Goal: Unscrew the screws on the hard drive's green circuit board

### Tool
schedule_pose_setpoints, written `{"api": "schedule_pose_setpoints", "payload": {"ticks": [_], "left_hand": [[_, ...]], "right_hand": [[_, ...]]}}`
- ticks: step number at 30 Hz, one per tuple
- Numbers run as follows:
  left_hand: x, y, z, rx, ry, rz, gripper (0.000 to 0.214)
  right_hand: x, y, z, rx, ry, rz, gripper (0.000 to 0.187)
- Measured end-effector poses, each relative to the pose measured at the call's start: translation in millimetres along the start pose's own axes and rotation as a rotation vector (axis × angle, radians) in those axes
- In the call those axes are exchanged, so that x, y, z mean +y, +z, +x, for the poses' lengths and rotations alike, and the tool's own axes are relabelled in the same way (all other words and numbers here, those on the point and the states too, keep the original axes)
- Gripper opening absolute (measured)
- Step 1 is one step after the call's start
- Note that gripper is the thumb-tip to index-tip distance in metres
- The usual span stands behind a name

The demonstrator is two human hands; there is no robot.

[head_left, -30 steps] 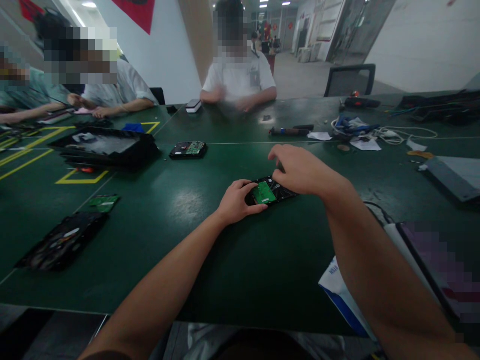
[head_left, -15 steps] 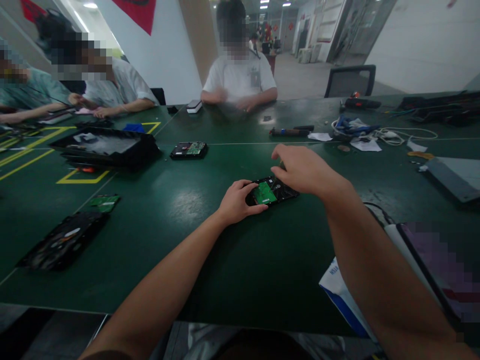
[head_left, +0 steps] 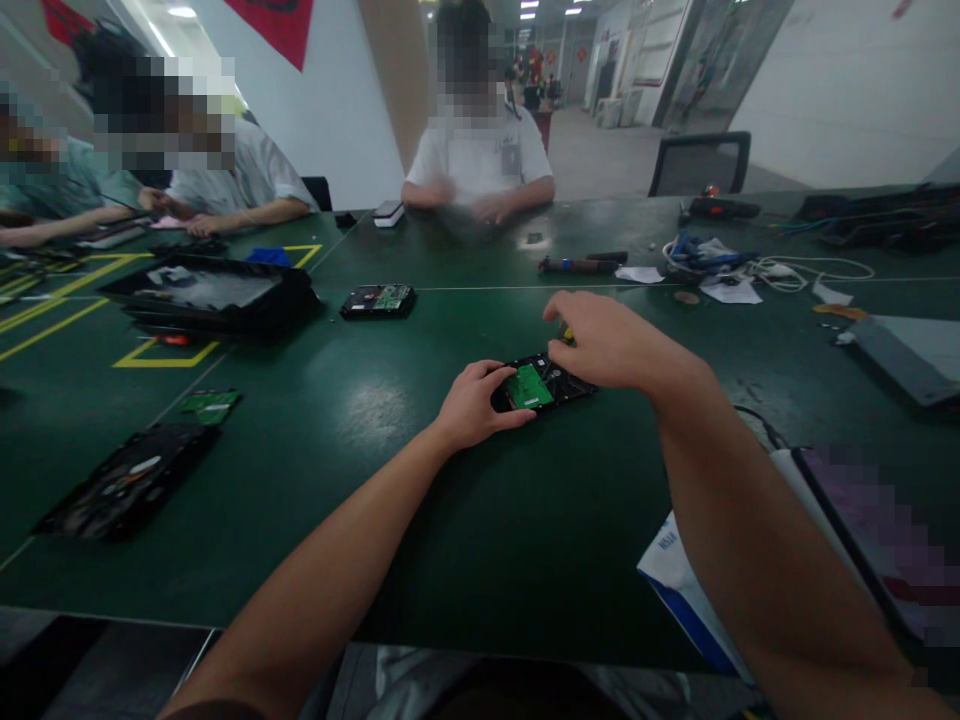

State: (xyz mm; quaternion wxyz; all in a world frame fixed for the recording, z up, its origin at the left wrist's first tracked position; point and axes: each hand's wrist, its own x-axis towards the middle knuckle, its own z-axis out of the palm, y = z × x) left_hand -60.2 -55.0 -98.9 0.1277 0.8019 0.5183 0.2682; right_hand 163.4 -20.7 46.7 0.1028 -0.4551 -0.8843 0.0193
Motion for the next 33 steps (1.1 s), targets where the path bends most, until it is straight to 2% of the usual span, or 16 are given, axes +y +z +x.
{"api": "schedule_pose_setpoints", "payload": {"ticks": [2, 7, 12, 18, 23, 27, 31, 33], "left_hand": [[-0.1, 0.3, 0.0, -0.001, -0.002, -0.003, 0.077], [-1.3, 1.7, 0.3, 0.005, -0.005, 0.000, 0.077], [-0.4, 0.6, 0.3, -0.001, -0.002, 0.002, 0.078], [1.2, -1.1, 0.9, -0.001, 0.002, 0.001, 0.076], [1.2, -1.6, 1.1, -0.016, -0.004, -0.006, 0.076], [0.2, -0.8, 0.7, -0.009, -0.009, -0.007, 0.078], [-0.7, 0.6, 0.7, -0.009, -0.007, -0.003, 0.079], [-0.7, 0.8, 0.7, -0.005, -0.010, -0.006, 0.078]], "right_hand": [[-0.1, -0.6, 0.0, -0.006, -0.033, 0.011, 0.036], [0.4, -1.5, -0.2, -0.012, 0.035, -0.029, 0.035], [2.7, -0.4, -0.5, -0.021, -0.054, 0.004, 0.034], [0.2, -2.4, -1.0, -0.025, 0.024, -0.032, 0.037], [0.5, -2.9, -2.0, -0.033, -0.070, 0.020, 0.037], [-0.3, -1.2, -1.0, -0.021, 0.031, -0.020, 0.038], [0.9, 1.3, -0.1, -0.004, -0.056, 0.013, 0.037], [0.6, 1.5, 0.4, 0.002, -0.055, 0.010, 0.035]]}}
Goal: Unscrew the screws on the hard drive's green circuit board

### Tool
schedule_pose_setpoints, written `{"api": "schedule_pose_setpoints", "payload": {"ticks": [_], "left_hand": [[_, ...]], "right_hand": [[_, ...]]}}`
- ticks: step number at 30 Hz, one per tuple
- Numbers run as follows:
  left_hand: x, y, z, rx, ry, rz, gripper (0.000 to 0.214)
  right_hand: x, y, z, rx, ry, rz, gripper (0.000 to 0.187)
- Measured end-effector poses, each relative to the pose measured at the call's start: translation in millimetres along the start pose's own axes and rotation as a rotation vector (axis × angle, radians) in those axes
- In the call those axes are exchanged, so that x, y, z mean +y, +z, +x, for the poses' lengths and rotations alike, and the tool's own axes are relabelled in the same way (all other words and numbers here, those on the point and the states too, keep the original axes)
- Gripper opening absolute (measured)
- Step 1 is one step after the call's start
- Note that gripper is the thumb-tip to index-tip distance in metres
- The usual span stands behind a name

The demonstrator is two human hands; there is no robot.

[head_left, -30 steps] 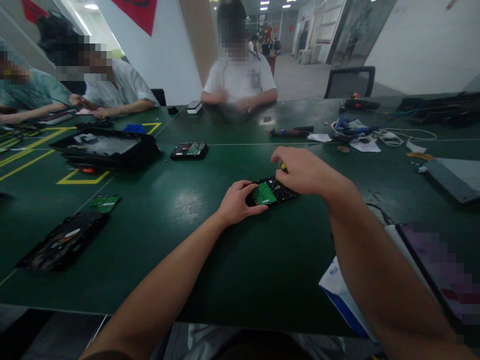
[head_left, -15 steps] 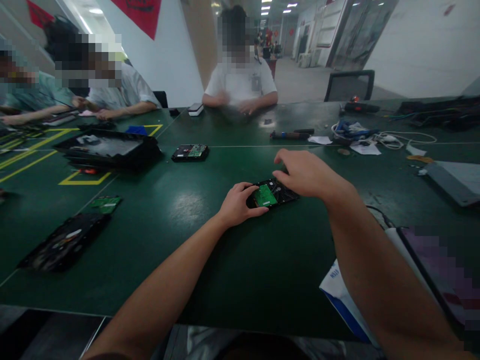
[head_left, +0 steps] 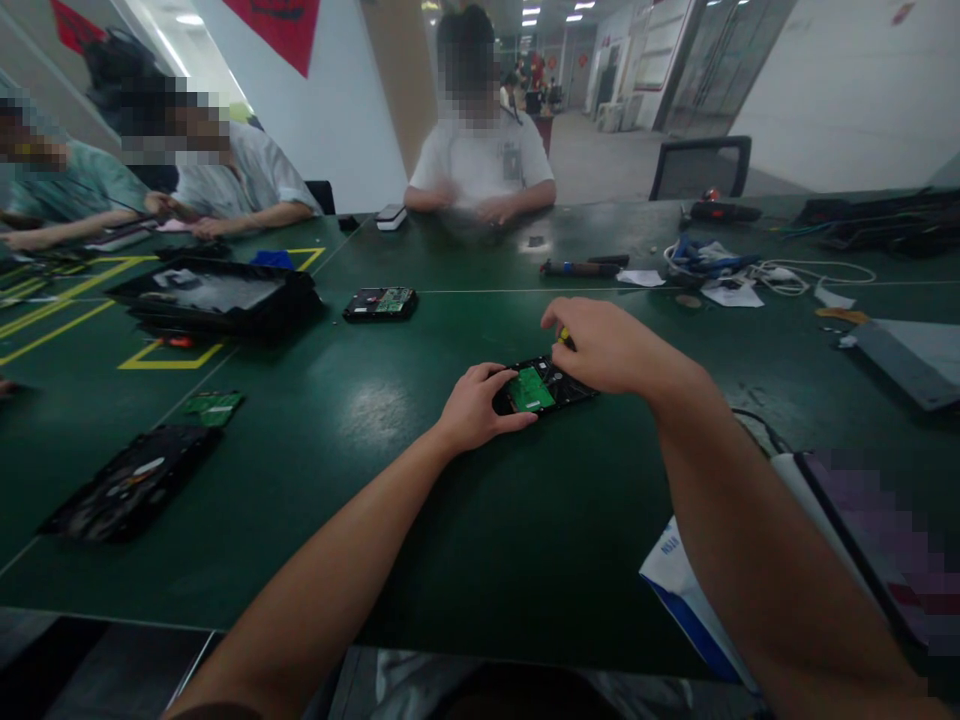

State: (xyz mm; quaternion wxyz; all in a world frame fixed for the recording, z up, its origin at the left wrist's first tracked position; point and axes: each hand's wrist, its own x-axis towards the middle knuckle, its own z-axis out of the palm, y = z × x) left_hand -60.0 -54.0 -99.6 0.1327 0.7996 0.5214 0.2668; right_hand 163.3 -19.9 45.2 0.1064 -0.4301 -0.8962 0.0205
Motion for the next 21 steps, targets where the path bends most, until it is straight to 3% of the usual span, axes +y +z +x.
{"api": "schedule_pose_setpoints", "payload": {"ticks": [5, 9, 15, 21], "left_hand": [[1.7, -1.4, -0.3, -0.001, 0.000, 0.005, 0.077], [2.4, -2.0, -0.6, 0.006, 0.012, 0.009, 0.077], [2.0, -1.5, 0.0, -0.003, 0.006, 0.017, 0.077], [2.0, -1.6, -0.6, 0.002, 0.017, 0.020, 0.077]], "right_hand": [[0.7, -0.3, 0.2, 0.002, 0.121, -0.049, 0.036], [1.9, 1.3, 0.6, 0.014, -0.015, 0.030, 0.033], [-0.9, 3.2, 2.8, 0.041, 0.084, -0.022, 0.029], [-0.2, 5.8, 2.9, 0.044, 0.014, 0.021, 0.030]]}}
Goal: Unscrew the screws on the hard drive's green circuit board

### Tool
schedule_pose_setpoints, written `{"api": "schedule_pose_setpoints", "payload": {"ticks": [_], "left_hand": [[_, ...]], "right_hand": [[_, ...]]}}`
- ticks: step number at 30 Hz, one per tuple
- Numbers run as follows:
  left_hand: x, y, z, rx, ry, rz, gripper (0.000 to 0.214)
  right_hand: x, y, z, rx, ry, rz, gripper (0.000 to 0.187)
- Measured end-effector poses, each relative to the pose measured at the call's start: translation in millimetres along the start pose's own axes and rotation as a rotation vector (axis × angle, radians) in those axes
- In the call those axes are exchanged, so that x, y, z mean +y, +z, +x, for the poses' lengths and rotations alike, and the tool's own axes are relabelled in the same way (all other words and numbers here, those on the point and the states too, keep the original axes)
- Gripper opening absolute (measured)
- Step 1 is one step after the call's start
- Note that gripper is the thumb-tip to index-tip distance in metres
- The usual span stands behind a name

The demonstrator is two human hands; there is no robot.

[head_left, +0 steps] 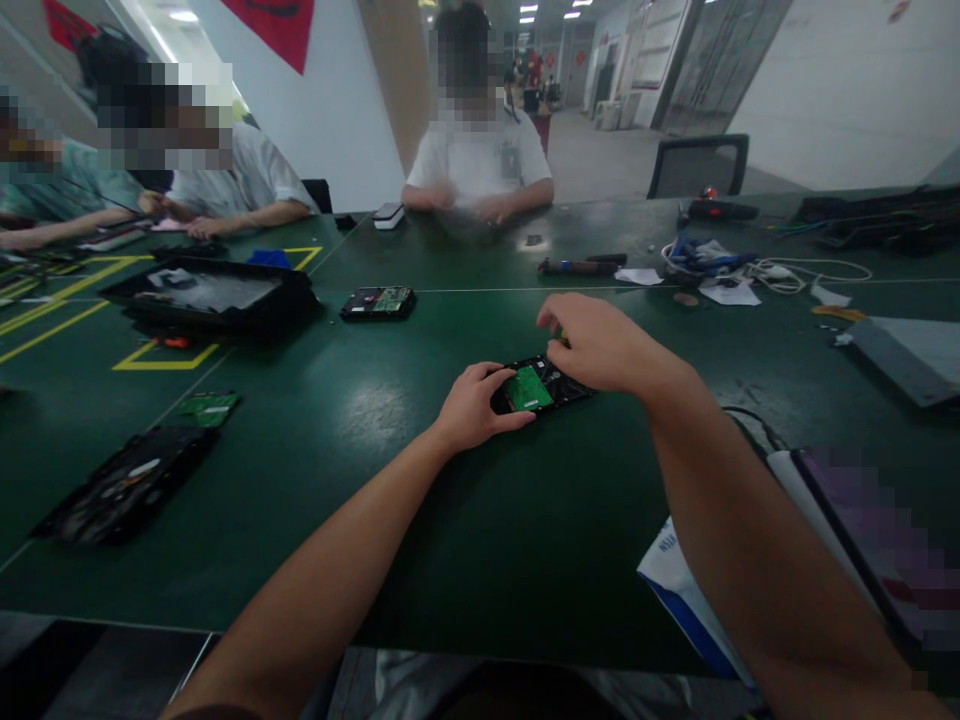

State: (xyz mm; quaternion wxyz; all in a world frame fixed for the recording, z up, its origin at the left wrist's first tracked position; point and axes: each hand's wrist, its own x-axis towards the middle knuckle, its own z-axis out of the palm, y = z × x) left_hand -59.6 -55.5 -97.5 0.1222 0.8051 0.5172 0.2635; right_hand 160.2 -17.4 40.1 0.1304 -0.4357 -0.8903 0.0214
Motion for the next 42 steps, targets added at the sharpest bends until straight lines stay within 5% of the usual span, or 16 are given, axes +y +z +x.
{"api": "schedule_pose_setpoints", "payload": {"ticks": [31, 38, 42], "left_hand": [[-1.2, 2.0, -0.7, 0.015, 0.006, -0.005, 0.077], [0.1, 0.2, -0.2, 0.004, 0.000, -0.005, 0.077], [-0.7, 0.3, -0.3, 0.002, 0.001, -0.009, 0.077]], "right_hand": [[0.4, -2.5, 1.9, 0.016, 0.114, -0.065, 0.031], [3.6, -3.5, -0.1, -0.017, -0.043, 0.096, 0.022], [2.0, -5.9, -0.4, -0.025, -0.008, 0.107, 0.021]]}}
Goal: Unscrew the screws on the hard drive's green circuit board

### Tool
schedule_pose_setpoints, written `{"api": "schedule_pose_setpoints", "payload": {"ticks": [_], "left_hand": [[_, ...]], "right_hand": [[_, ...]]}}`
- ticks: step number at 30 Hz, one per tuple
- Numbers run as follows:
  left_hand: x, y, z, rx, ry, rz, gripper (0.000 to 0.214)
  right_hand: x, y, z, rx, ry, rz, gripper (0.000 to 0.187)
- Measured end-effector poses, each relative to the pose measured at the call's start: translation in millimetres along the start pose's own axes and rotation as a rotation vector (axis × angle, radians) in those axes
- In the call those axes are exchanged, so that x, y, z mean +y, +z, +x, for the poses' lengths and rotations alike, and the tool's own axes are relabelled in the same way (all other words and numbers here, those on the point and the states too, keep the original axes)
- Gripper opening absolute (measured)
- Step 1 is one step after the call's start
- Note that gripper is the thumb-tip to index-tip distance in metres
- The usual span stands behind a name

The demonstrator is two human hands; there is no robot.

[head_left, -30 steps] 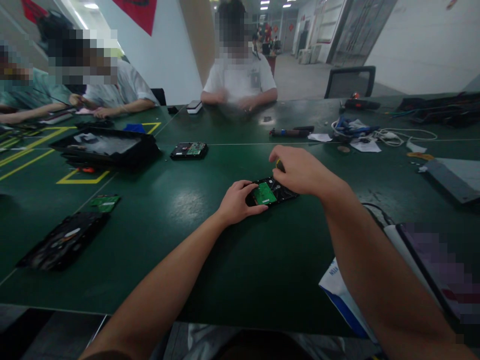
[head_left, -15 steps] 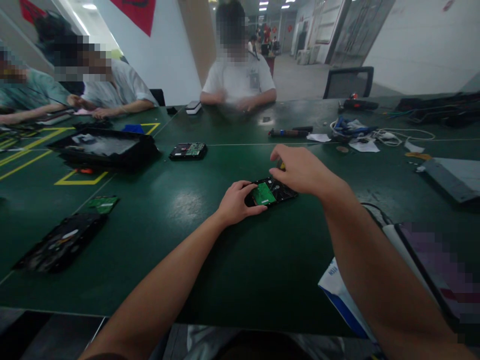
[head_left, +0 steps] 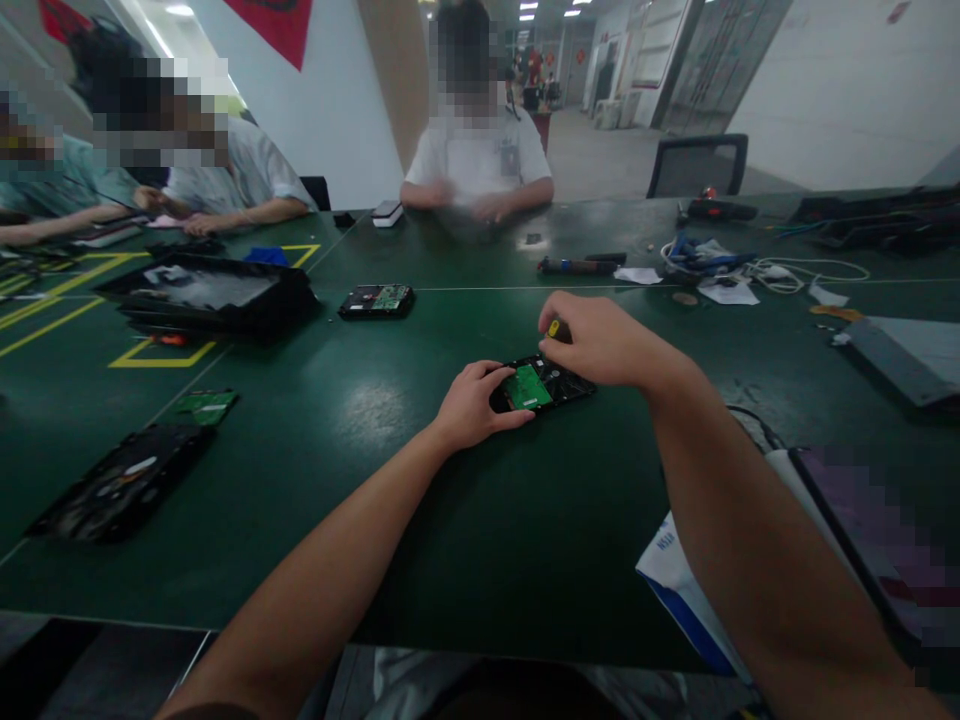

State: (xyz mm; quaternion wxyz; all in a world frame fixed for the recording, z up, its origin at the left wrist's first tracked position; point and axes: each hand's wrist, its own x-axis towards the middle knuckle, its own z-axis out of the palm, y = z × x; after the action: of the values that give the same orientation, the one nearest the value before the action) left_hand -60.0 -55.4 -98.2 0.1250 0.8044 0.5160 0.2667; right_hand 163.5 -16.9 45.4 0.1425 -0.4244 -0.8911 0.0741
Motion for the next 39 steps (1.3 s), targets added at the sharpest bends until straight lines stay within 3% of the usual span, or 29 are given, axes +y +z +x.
{"api": "schedule_pose_setpoints", "payload": {"ticks": [8, 15, 22, 28, 34, 39], "left_hand": [[-0.6, 0.5, 0.4, 0.002, -0.003, -0.003, 0.076], [0.8, -0.7, 0.3, 0.005, 0.003, -0.004, 0.076], [-0.4, 0.5, 0.5, 0.001, -0.008, -0.007, 0.077], [1.8, -1.8, 0.1, -0.010, -0.012, -0.012, 0.077], [0.7, -1.3, 0.5, -0.008, -0.009, -0.012, 0.076], [-0.5, -0.3, 0.4, -0.007, -0.002, -0.001, 0.079]], "right_hand": [[0.8, 5.1, 3.4, 0.061, 0.058, -0.091, 0.027], [1.5, 0.9, 0.7, 0.017, 0.031, -0.065, 0.017], [3.4, 3.6, 1.4, 0.060, 0.130, -0.158, 0.034], [0.8, 2.6, -0.2, 0.019, -0.010, -0.046, 0.027], [2.4, 3.0, 0.3, 0.043, 0.123, -0.159, 0.031], [4.6, 6.6, 1.8, 0.058, -0.027, -0.084, 0.026]]}}
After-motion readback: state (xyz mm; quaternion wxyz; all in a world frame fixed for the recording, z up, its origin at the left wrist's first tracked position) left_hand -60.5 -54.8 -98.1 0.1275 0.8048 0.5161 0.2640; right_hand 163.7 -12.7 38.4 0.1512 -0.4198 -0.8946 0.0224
